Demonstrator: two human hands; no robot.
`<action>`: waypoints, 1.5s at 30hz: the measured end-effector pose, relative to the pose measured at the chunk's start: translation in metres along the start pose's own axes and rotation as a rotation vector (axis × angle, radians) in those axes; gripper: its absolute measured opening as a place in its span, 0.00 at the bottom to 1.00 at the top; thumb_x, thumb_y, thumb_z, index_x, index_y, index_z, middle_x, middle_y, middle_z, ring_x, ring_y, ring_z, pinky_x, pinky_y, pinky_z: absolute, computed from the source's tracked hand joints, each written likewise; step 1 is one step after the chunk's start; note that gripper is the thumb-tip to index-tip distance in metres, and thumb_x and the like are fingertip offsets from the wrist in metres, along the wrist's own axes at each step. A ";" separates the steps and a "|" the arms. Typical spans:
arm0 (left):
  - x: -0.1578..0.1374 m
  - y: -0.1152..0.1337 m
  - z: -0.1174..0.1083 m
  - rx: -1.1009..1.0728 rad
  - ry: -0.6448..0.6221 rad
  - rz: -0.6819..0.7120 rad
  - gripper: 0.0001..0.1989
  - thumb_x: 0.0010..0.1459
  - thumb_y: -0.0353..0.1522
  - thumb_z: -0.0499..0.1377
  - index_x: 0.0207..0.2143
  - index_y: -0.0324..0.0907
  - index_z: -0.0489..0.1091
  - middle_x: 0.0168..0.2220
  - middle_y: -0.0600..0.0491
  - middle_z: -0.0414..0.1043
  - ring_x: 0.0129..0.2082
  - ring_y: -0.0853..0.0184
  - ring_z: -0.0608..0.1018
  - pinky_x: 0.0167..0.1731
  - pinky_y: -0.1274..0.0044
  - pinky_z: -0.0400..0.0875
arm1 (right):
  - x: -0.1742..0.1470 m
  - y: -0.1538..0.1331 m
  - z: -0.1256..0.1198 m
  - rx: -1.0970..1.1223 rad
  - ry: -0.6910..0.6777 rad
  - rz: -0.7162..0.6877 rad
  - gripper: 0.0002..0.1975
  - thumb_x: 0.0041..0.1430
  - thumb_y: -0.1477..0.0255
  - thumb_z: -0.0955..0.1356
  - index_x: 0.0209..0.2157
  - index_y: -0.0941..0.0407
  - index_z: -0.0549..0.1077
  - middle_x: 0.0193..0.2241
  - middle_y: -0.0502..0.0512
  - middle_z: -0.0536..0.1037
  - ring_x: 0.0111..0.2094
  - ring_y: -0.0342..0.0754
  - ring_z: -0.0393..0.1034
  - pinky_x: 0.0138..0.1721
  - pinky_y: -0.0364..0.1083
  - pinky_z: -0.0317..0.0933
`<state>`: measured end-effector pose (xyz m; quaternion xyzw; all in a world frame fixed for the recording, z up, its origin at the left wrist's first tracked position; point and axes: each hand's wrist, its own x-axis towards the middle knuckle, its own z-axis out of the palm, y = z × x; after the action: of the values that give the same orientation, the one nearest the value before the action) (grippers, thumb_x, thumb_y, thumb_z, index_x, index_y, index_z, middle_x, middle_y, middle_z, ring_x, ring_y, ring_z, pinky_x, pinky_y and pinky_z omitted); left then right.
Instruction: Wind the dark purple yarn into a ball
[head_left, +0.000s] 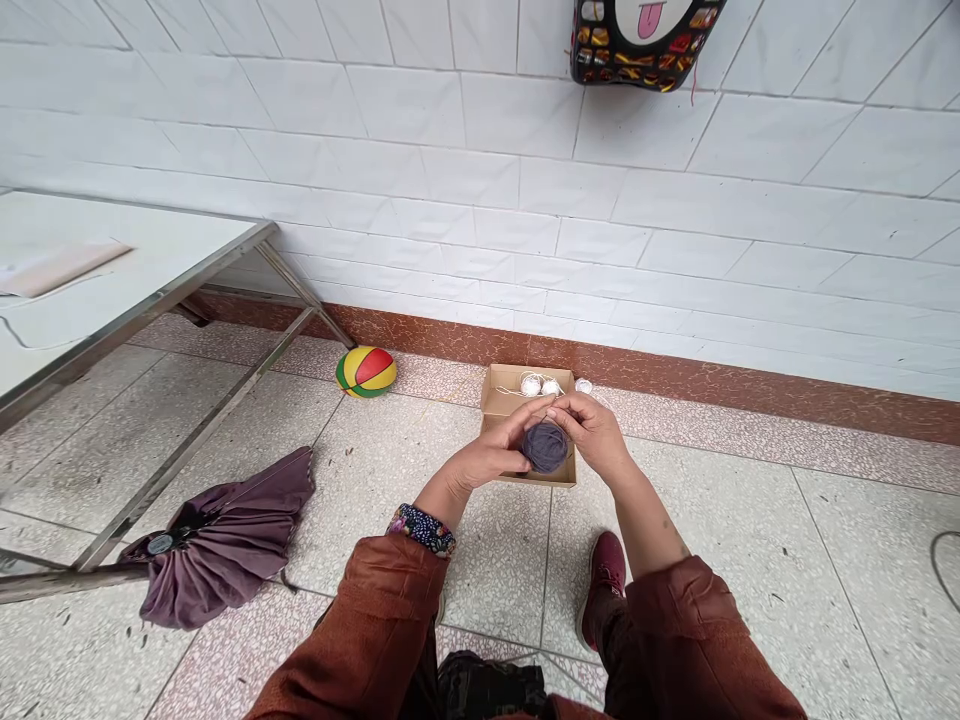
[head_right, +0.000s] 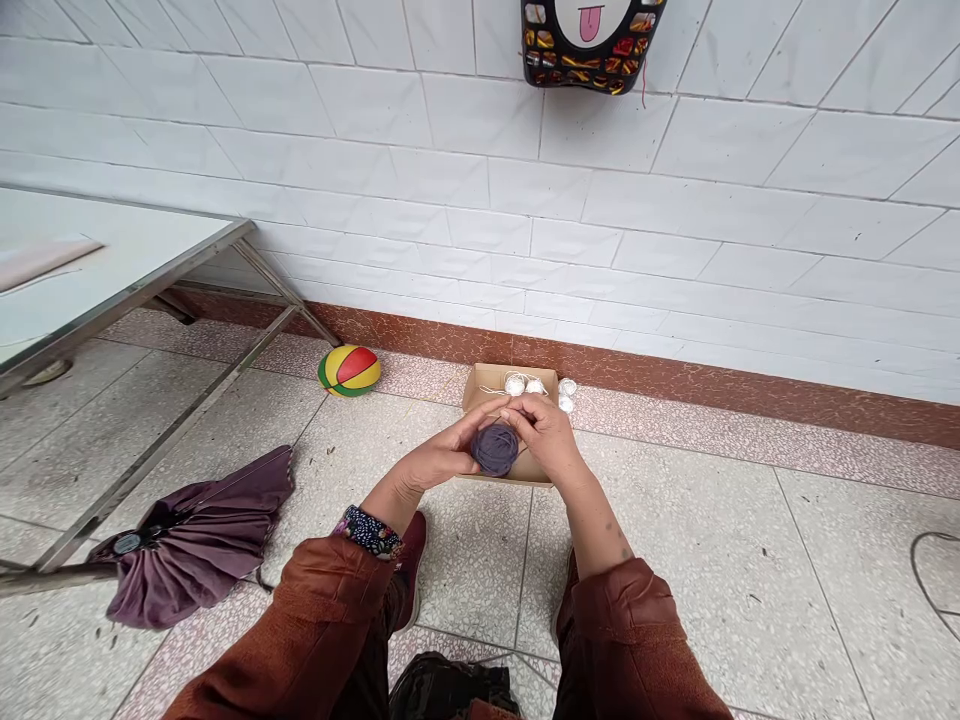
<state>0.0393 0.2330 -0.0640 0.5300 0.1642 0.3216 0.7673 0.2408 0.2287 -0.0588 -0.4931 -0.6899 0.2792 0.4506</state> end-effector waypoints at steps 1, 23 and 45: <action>-0.001 0.001 0.000 -0.062 0.031 -0.004 0.46 0.46 0.26 0.64 0.68 0.53 0.58 0.66 0.46 0.63 0.60 0.50 0.72 0.55 0.63 0.67 | 0.000 0.001 0.001 -0.017 -0.004 0.011 0.10 0.65 0.67 0.67 0.30 0.53 0.74 0.28 0.52 0.76 0.33 0.49 0.70 0.37 0.47 0.63; 0.006 -0.013 -0.011 0.465 0.489 0.015 0.36 0.45 0.28 0.66 0.59 0.45 0.65 0.48 0.49 0.73 0.48 0.58 0.74 0.51 0.66 0.67 | -0.005 -0.027 0.001 0.021 -0.249 -0.127 0.08 0.68 0.69 0.67 0.35 0.53 0.76 0.31 0.51 0.76 0.33 0.47 0.71 0.38 0.47 0.65; 0.003 0.008 -0.003 -0.250 0.470 0.005 0.31 0.50 0.29 0.68 0.57 0.46 0.69 0.48 0.49 0.72 0.44 0.66 0.75 0.38 0.77 0.69 | -0.005 0.001 0.004 -0.117 -0.191 0.003 0.09 0.66 0.70 0.65 0.31 0.54 0.73 0.29 0.51 0.76 0.33 0.48 0.69 0.39 0.47 0.62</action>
<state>0.0373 0.2394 -0.0577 0.3424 0.2958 0.4555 0.7667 0.2382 0.2248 -0.0630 -0.4905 -0.7441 0.2849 0.3531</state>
